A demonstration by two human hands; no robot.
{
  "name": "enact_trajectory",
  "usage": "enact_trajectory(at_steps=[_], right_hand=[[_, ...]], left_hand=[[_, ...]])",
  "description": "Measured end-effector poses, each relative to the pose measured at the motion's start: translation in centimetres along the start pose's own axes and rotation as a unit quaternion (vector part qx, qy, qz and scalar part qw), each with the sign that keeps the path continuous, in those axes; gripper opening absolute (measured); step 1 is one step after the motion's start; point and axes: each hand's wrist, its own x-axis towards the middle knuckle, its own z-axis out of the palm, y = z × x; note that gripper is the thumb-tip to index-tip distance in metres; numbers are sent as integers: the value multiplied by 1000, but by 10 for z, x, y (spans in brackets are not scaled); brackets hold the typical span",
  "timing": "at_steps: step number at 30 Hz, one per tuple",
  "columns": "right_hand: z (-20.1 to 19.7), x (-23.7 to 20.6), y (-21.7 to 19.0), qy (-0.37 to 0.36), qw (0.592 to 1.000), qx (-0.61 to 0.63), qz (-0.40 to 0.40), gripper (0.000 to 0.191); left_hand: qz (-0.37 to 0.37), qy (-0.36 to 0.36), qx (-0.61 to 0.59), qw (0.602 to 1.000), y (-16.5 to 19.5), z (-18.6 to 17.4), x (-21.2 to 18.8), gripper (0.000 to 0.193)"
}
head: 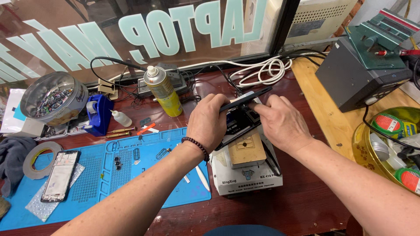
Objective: The person uses a small wooden stick to press and align internal components on a disassembled smartphone. They then place the back cover onto the phone, press the edges to secure it, and inspect the assembled device.
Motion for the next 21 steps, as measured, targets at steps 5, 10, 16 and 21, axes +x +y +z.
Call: enact_trajectory(at_steps=[5, 10, 16, 21], right_hand=[[5, -3, 0, -34, 999, -25, -11, 40], [6, -5, 1, -35, 997, -65, -28, 46], [4, -2, 3, -50, 995, -80, -38, 47], [6, -1, 4, -67, 996, -63, -20, 45]], left_hand=[[-21, -7, -1, 1000, 2, -3, -2, 13], [-23, -3, 2, 1000, 3, -6, -3, 13], [-38, 8, 0, 999, 2, -9, -5, 10], [-71, -6, 5, 997, 0, -11, -4, 11]])
